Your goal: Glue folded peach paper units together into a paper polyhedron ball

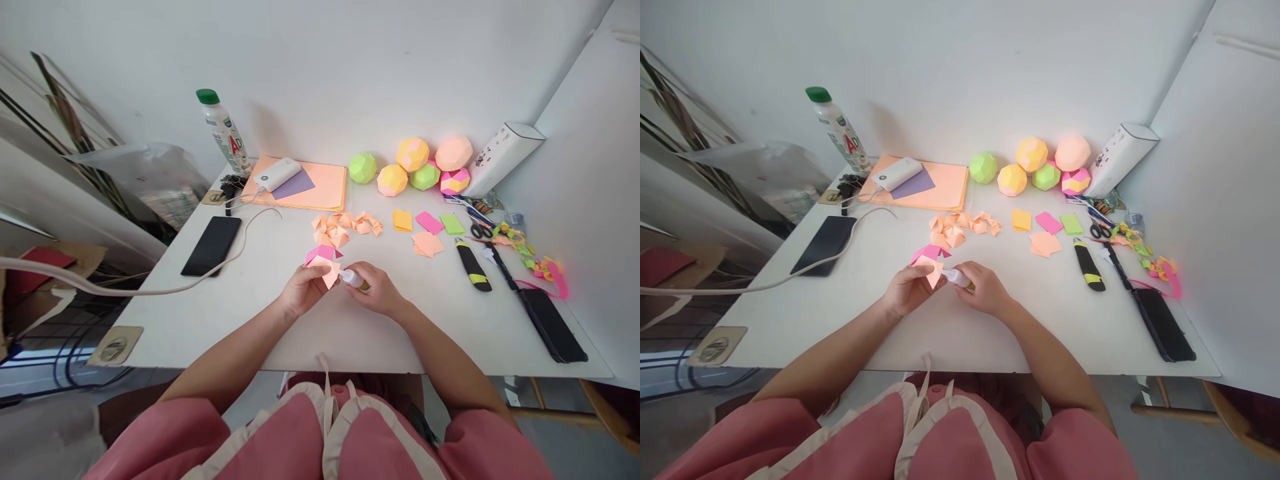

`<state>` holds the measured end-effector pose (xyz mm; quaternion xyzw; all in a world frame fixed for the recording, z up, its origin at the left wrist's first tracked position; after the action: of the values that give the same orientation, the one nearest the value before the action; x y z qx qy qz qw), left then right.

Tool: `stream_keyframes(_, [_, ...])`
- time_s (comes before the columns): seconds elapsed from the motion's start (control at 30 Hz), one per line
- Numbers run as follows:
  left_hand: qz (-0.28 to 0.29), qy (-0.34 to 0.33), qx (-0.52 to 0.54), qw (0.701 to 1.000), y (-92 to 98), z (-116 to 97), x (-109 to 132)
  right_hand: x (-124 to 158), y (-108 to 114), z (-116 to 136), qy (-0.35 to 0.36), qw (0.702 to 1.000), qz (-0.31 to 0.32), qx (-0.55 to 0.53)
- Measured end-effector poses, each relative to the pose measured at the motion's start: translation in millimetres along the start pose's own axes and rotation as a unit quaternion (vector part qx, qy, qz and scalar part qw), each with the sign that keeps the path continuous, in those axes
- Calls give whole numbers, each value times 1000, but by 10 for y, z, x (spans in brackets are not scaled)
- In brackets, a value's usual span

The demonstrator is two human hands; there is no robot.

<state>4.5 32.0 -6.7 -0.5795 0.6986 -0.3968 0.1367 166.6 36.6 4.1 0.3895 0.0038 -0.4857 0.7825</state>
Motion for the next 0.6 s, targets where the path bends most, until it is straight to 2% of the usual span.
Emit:
stream_keyframes(0.13, [22,11,-6,1000,-24,31,4,0,-3,-5,-10,1000,0,1])
stream_keyframes(0.37, [26,13,-2,1000,-2,42,-5,-7,47,-54,-46,998,-39,21])
stream_keyframes(0.6, [14,-18,-43,999,10,-11,-8,-14,61,13,-5,999,-41,3])
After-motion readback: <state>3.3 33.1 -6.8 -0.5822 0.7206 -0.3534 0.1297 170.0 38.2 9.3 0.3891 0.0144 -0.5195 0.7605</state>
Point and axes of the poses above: each hand's wrist, its own x-axis away from the middle knuckle, its own y-axis out of the back of the hand, z = x × y, the point moved 3 cm from there along -x, towards the middle knuckle, and after that the axes turned 2 degrees about -x, right-handed, at the moved point
